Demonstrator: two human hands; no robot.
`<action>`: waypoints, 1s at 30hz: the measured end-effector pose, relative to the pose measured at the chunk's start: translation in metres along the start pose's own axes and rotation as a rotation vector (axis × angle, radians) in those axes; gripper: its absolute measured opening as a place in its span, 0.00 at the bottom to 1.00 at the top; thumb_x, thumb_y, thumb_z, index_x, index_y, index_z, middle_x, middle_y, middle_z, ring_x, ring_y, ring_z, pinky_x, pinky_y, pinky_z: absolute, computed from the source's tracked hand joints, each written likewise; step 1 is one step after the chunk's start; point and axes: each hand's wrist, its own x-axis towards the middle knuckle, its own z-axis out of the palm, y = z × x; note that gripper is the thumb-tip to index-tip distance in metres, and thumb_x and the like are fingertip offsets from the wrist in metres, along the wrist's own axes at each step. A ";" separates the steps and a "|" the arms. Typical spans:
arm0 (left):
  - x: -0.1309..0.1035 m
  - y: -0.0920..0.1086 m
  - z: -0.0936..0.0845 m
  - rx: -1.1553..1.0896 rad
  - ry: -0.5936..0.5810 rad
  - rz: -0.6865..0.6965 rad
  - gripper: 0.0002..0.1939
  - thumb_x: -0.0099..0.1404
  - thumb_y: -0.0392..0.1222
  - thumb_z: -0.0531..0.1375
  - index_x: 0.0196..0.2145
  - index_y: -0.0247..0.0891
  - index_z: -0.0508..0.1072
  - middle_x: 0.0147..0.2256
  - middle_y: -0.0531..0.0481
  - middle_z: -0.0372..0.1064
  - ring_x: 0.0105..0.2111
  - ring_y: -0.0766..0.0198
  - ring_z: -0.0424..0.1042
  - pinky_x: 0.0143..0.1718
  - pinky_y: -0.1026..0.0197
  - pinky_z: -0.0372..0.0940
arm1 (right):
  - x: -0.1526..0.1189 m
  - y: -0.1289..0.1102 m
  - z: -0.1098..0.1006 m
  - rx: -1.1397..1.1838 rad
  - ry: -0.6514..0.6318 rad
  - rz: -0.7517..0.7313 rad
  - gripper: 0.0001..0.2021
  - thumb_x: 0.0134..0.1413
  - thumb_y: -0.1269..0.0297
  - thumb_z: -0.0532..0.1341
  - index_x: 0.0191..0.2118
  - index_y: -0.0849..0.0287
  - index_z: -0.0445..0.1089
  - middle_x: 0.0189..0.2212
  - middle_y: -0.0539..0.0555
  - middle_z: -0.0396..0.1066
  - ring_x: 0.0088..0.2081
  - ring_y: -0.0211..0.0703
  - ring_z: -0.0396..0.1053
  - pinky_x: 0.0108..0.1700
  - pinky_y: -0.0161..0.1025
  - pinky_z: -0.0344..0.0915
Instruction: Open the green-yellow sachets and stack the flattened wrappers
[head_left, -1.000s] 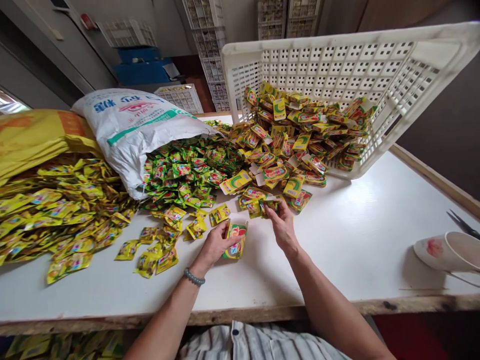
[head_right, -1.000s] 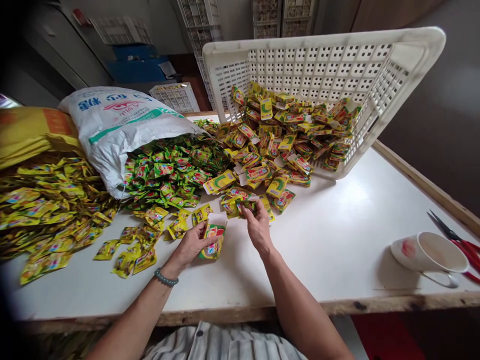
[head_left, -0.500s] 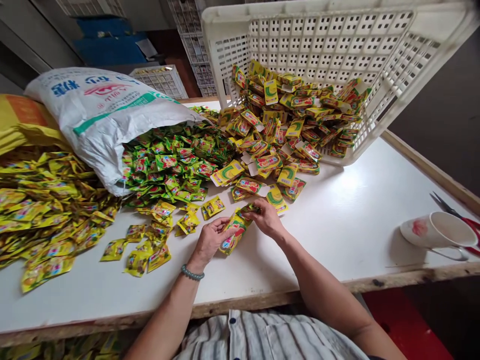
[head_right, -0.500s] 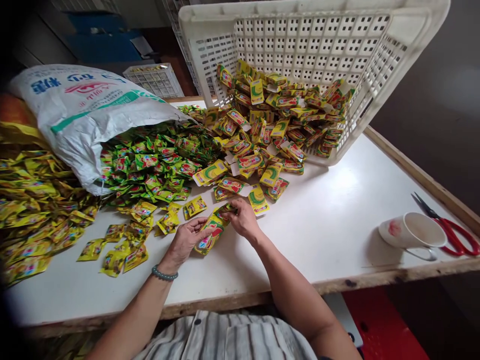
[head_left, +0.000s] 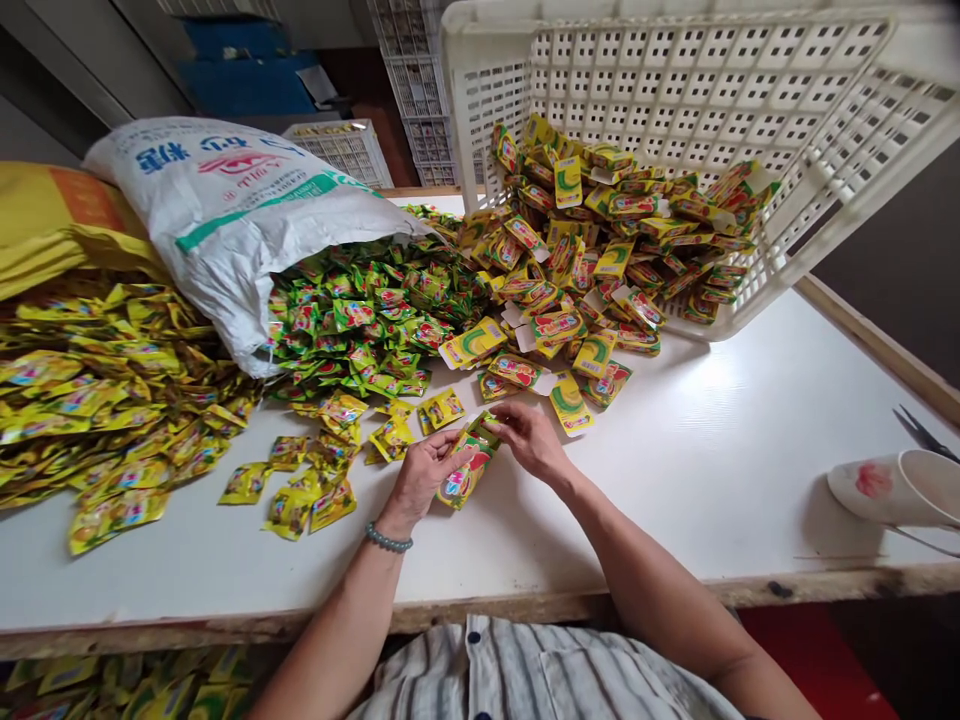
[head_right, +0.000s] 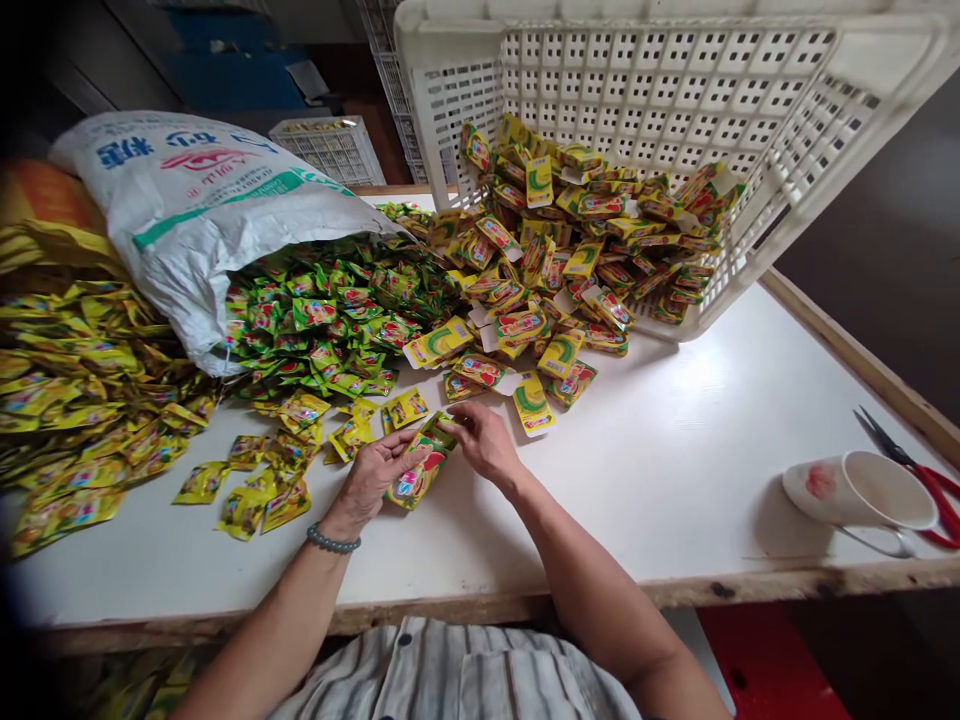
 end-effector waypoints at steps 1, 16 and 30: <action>-0.001 0.001 0.001 -0.007 0.001 -0.006 0.26 0.41 0.44 0.76 0.38 0.31 0.78 0.28 0.47 0.78 0.26 0.63 0.75 0.31 0.63 0.70 | 0.000 0.001 0.000 0.010 0.027 -0.005 0.12 0.56 0.54 0.62 0.34 0.59 0.74 0.29 0.53 0.70 0.30 0.40 0.65 0.34 0.37 0.60; -0.004 0.008 0.001 -0.123 0.031 0.001 0.26 0.42 0.44 0.75 0.40 0.32 0.78 0.32 0.45 0.79 0.30 0.61 0.76 0.35 0.62 0.69 | -0.007 -0.006 0.010 -0.101 0.147 -0.099 0.07 0.56 0.58 0.66 0.33 0.55 0.78 0.46 0.56 0.68 0.51 0.49 0.60 0.56 0.47 0.55; -0.008 0.004 0.003 -0.056 0.122 0.196 0.27 0.52 0.51 0.69 0.46 0.41 0.66 0.30 0.53 0.75 0.29 0.63 0.74 0.31 0.64 0.67 | -0.012 -0.010 0.023 0.449 -0.086 0.070 0.18 0.50 0.50 0.66 0.39 0.60 0.73 0.33 0.54 0.71 0.34 0.40 0.67 0.38 0.37 0.64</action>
